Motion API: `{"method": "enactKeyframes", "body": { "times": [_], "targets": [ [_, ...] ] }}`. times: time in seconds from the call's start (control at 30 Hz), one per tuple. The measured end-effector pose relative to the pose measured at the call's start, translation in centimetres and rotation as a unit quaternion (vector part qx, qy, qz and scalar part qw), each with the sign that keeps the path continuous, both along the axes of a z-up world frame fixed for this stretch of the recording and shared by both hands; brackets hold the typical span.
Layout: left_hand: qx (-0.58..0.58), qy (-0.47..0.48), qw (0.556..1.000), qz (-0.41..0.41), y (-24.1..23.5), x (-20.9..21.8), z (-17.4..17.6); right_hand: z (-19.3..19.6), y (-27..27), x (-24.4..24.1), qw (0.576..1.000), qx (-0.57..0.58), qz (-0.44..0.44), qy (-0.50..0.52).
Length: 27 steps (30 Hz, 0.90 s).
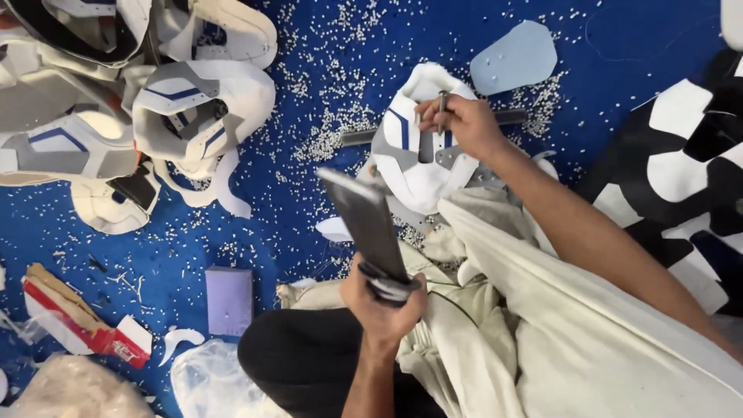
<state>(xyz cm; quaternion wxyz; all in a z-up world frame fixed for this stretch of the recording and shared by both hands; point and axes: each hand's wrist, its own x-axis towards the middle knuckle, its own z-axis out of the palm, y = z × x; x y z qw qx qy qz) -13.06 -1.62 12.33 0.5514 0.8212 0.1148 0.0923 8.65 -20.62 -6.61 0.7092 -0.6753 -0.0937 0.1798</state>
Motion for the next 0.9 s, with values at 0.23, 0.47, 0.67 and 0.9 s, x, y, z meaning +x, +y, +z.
{"method": "enactKeyframes", "body": {
  "times": [0.23,0.47,0.67,0.9],
  "targets": [
    [-0.1,-0.22,0.969,-0.058,-0.8,2.3,0.3,2.3,0.8,-2.4,0.974,-0.135,-0.021,-0.181],
    [0.092,0.221,0.969,-0.053,-0.5,2.2,-11.1,2.2,0.3,-2.4,0.909,-0.224,0.001,-0.351],
    [-0.014,0.101,0.995,-0.006,-0.4,2.4,-2.3,0.7,-0.2,1.6,0.985,0.141,-0.073,0.067],
    [-0.162,-0.125,0.978,-0.03,-0.9,2.3,1.0,0.1,0.7,-0.2,0.997,-0.004,-0.034,-0.062]
  ]
}}
